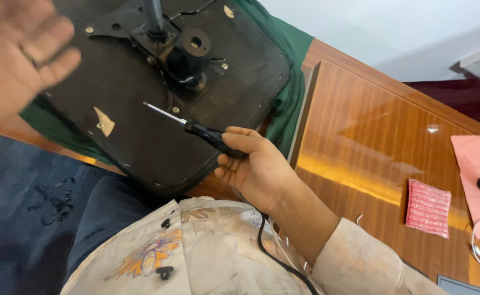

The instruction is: The person uses a screwdriver to loosen and remove screws from the underside of an office chair seat. They work on multiple fasteners around the central mounting plate, then lift the seat to reposition it and continue unscrewing.

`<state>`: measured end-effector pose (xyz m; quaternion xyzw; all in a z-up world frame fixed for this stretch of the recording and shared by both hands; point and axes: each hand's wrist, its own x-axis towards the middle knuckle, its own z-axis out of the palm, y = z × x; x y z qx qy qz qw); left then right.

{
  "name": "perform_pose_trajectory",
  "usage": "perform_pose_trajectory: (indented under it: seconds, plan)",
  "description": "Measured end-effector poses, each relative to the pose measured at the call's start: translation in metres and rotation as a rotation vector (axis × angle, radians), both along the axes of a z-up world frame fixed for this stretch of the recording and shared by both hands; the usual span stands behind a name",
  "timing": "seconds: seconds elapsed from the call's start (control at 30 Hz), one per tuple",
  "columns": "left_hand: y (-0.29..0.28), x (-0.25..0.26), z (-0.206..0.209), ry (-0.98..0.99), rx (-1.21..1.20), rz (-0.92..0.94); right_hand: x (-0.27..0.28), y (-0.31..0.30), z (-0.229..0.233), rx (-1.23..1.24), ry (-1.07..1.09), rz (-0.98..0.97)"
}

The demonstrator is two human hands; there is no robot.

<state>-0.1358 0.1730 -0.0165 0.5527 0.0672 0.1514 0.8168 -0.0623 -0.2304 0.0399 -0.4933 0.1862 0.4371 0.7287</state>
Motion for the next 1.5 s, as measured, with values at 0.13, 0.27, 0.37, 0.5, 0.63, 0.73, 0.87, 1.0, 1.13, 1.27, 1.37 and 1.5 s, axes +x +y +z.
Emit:
perform_pose_trajectory:
  seconds: [0.13,0.27,0.37,0.5,0.63,0.73,0.87,1.0,1.13,1.27,1.37,1.5]
  plan:
    - [0.016,-0.004,0.007,-0.223,-0.083,-0.263,0.000,0.006,-0.005,0.028,0.040,-0.025]
    - [-0.010,0.003,0.019,-0.184,-0.151,-0.192,0.001,0.008,-0.007,-0.001,0.018,-0.050]
    - [-0.039,0.005,0.040,-0.111,-0.058,-0.114,0.001,0.007,-0.007,0.012,0.004,-0.045]
    - [-0.080,0.007,0.085,-0.012,0.076,-0.050,-0.001,0.008,-0.010,-0.025,0.007,-0.052]
    - [-0.124,0.012,0.131,0.111,0.279,-0.020,-0.006,0.010,-0.015,-0.046,0.050,-0.058]
    - [-0.154,0.017,0.161,0.181,0.440,-0.020,-0.008,0.013,-0.015,-0.036,0.034,-0.037]
    - [-0.180,0.014,0.193,0.233,0.587,-0.031,-0.010,0.019,-0.013,-0.043,0.033,-0.038]
    - [-0.198,0.014,0.217,0.245,0.676,-0.066,-0.012,0.023,-0.010,-0.043,0.024,-0.069]
    - [-0.205,0.012,0.221,0.217,0.701,-0.105,-0.015,0.022,-0.010,-0.039,0.035,-0.114]
    - [-0.194,0.006,0.193,0.076,0.627,-0.180,-0.016,0.020,-0.009,0.006,0.058,-0.158]
    - [-0.177,0.016,0.148,-0.030,0.420,-0.226,-0.016,0.013,-0.011,0.055,0.068,-0.151]
    - [-0.140,0.009,0.072,0.486,0.454,0.053,-0.015,0.009,-0.019,0.188,0.023,-0.135]
